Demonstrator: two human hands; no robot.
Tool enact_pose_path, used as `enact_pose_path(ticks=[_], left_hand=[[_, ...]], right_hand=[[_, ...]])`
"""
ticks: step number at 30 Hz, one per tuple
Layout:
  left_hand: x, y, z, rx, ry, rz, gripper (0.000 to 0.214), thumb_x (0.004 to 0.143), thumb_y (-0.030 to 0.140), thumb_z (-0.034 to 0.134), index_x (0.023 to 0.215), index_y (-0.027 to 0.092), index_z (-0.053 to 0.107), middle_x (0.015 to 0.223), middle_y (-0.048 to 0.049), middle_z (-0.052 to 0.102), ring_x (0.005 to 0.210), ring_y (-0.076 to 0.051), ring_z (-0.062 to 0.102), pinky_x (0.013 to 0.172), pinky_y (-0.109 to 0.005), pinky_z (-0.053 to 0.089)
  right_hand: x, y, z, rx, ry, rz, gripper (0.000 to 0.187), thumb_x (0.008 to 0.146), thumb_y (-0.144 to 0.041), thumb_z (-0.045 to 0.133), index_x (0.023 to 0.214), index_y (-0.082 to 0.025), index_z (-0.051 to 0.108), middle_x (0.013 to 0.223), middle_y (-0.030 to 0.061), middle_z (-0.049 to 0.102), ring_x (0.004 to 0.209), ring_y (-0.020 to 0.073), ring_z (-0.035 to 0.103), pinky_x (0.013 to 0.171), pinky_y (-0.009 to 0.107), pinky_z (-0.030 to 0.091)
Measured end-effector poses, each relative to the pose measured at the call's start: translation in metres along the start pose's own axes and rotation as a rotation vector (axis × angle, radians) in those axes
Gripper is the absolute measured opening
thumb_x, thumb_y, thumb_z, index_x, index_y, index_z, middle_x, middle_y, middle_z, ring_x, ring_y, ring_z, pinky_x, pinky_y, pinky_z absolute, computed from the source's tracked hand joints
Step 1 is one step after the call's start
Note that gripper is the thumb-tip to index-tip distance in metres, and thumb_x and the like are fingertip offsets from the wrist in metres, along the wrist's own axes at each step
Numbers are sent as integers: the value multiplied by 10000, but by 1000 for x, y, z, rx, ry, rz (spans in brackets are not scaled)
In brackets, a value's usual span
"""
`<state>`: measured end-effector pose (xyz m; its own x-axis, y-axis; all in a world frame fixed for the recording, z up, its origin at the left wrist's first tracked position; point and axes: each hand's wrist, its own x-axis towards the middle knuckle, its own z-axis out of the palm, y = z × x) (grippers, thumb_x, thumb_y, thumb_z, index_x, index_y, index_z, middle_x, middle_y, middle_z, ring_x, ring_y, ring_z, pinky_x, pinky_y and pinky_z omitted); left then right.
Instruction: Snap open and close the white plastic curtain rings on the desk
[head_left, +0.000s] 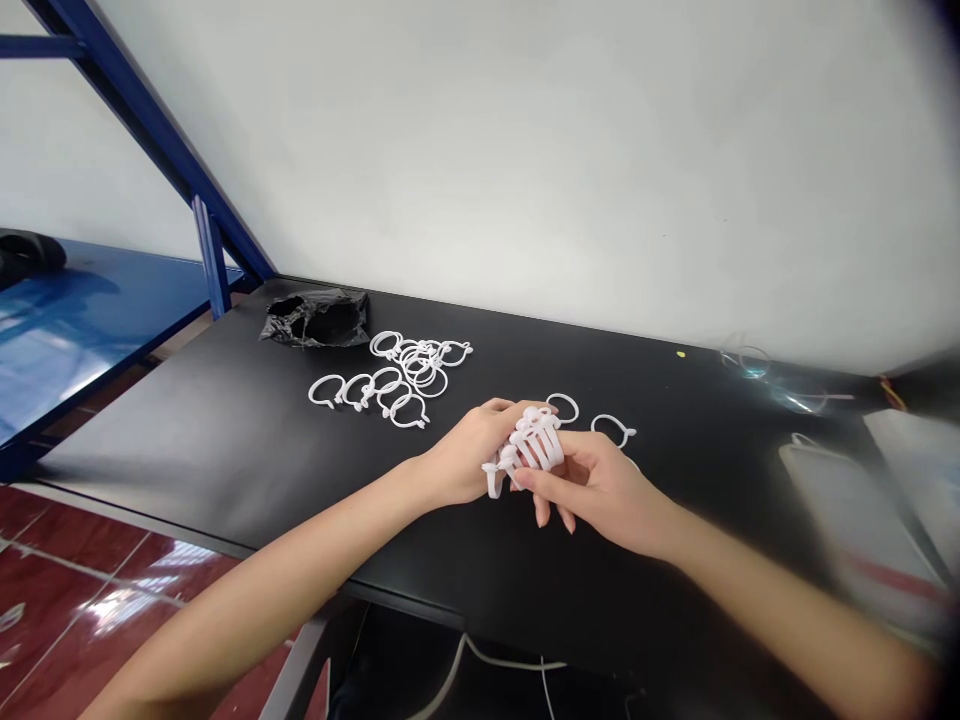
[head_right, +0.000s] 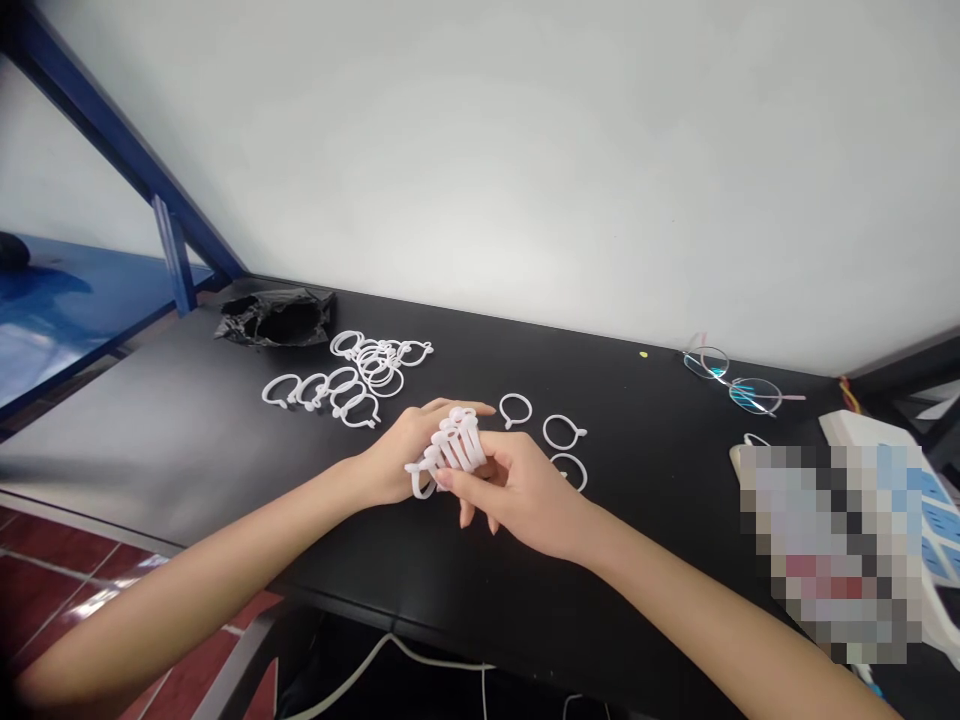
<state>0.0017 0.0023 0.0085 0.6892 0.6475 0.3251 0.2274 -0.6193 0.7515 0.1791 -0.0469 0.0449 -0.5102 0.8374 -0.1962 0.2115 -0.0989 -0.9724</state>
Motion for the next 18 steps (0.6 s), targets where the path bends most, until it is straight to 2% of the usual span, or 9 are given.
enact_pose_path(ticks=[1,3,6,8,11,14,18], left_hand=[[1,0,-1,4,-6,-2,458,768,229,625,1210,187,515,927,-21,704,835,-194,645,871,-342,482],[2,-2,-2,34,-5,-10,332,796,215,589,1123,183,543,766,18,677,695,-164,613,831,-326,478],[3,-6,-2,162,3,-27,29,830,170,513,821,187,535,671,23,624,604,-143,551,772,-303,458],[3,-9,-2,270,-7,-34,118,801,104,495,715,185,486,639,11,597,597,-147,530,742,-296,442],[3,-9,-3,326,-62,-26,154,749,37,488,685,176,496,628,-2,595,602,-153,515,707,-284,430],[3,-6,-2,220,-101,-25,180,761,35,468,650,169,513,627,-5,600,593,-143,517,637,-249,418],[2,-1,1,12,-51,-49,188,768,50,447,618,157,479,586,25,551,506,-86,477,540,-196,383]], right_hand=[[0,1,0,18,-4,-5,261,892,-412,627,885,-152,623,702,20,643,570,128,621,427,206,467],[0,4,-1,31,21,-42,272,931,-422,567,929,-151,594,756,33,657,604,131,634,473,224,504],[1,7,-2,17,85,-94,265,950,-419,542,926,-158,582,756,23,642,631,127,626,561,251,541],[2,8,-2,18,111,-99,277,951,-428,539,898,-159,583,768,20,626,656,130,626,605,264,549],[3,7,-2,-19,93,-68,342,967,-456,494,813,-161,568,704,4,589,632,123,603,632,273,531],[3,9,-1,-78,57,-66,414,991,-472,428,739,-165,545,631,-17,533,564,106,554,594,263,482],[2,19,7,-121,171,-215,466,1023,-450,340,676,-182,498,551,-26,489,521,104,488,551,262,411]])
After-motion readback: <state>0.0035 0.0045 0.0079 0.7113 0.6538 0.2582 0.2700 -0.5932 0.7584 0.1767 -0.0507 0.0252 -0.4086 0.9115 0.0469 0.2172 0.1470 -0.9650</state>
